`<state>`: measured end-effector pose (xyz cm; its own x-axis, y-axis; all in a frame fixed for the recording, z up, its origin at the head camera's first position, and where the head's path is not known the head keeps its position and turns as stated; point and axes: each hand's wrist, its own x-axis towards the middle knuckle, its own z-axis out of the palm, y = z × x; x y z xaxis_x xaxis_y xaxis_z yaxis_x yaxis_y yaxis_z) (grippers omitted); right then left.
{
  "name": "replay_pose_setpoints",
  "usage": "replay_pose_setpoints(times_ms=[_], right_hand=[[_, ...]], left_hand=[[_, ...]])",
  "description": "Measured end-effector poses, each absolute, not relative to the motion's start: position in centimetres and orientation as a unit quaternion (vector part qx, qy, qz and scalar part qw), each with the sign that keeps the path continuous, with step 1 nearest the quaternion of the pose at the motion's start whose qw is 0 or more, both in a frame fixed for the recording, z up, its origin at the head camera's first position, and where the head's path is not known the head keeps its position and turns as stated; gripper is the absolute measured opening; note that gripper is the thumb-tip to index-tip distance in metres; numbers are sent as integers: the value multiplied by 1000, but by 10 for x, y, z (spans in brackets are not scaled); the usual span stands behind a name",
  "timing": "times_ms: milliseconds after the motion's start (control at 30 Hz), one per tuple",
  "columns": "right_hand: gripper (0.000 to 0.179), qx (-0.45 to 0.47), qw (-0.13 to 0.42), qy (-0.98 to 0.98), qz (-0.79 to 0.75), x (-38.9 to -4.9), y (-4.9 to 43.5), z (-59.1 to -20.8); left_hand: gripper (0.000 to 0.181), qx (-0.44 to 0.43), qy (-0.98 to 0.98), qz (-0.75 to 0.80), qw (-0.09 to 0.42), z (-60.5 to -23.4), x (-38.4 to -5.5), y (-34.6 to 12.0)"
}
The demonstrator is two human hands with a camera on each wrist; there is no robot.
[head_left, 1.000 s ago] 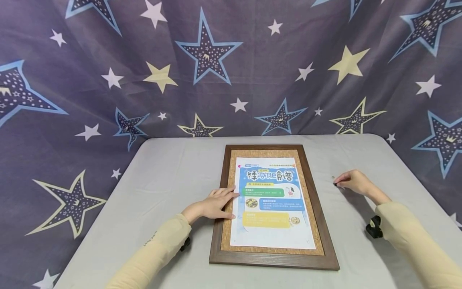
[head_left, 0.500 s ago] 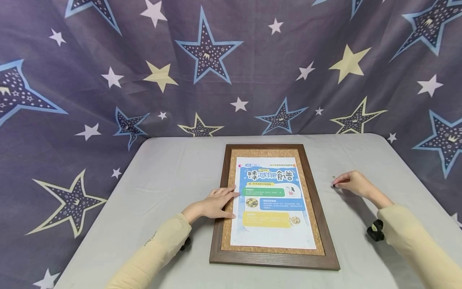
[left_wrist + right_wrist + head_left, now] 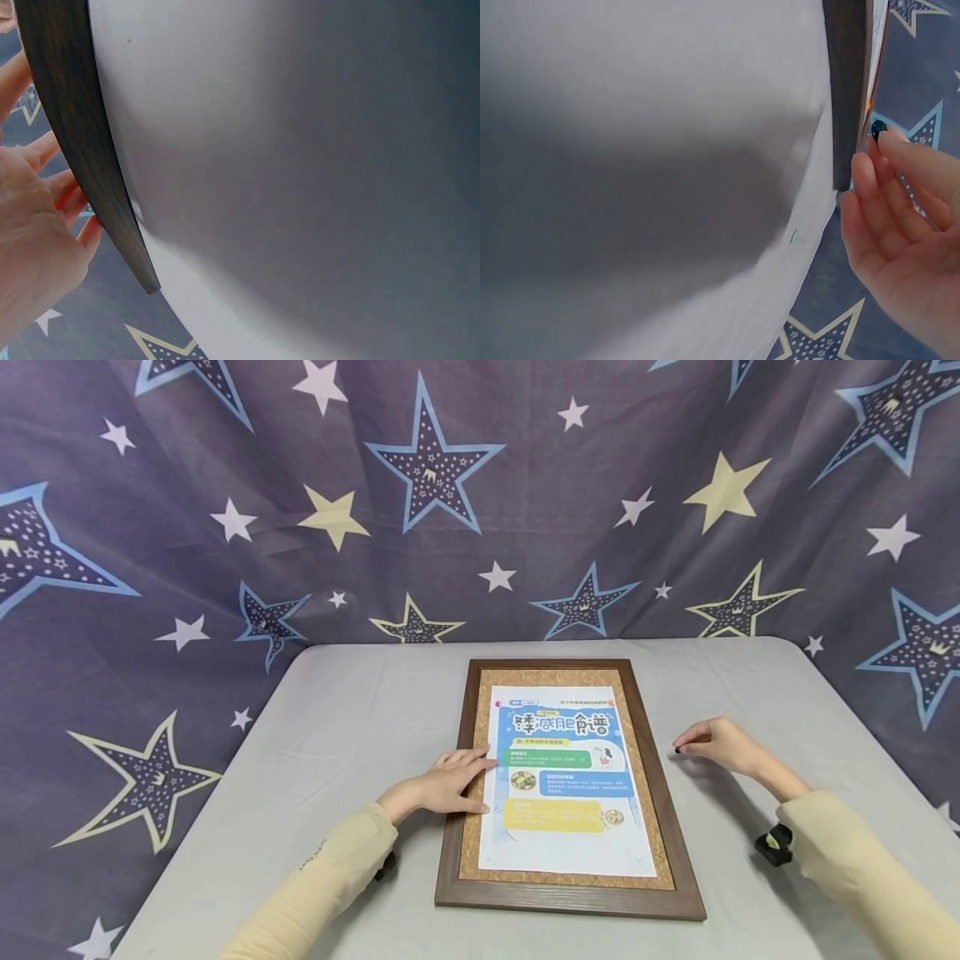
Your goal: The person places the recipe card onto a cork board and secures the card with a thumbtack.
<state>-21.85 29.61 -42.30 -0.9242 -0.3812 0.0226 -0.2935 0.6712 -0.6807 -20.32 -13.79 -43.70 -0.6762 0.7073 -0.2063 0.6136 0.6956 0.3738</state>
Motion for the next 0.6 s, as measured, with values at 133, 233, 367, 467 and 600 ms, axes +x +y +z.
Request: replay_pose_setpoints(times_ms=[133, 233, 367, 467, 600], right_hand=[[12, -197, 70, 905, -371, -215, 289, -421], [11, -202, 78, 902, -374, -212, 285, -420], [11, -216, 81, 899, -372, -209, 280, -419], [10, -230, 84, 896, -370, -207, 277, -419], [9, -239, 100, 892, -370, -203, 271, -418]], left_hand=[[70, 365, 905, 138, 170, -437, -203, -138], [71, 363, 906, 137, 170, -437, -203, -138], [71, 361, 906, 136, 172, -437, -204, -137], [71, 360, 907, 135, 174, -437, -204, -137], [71, 359, 906, 139, 174, -437, -204, -137]])
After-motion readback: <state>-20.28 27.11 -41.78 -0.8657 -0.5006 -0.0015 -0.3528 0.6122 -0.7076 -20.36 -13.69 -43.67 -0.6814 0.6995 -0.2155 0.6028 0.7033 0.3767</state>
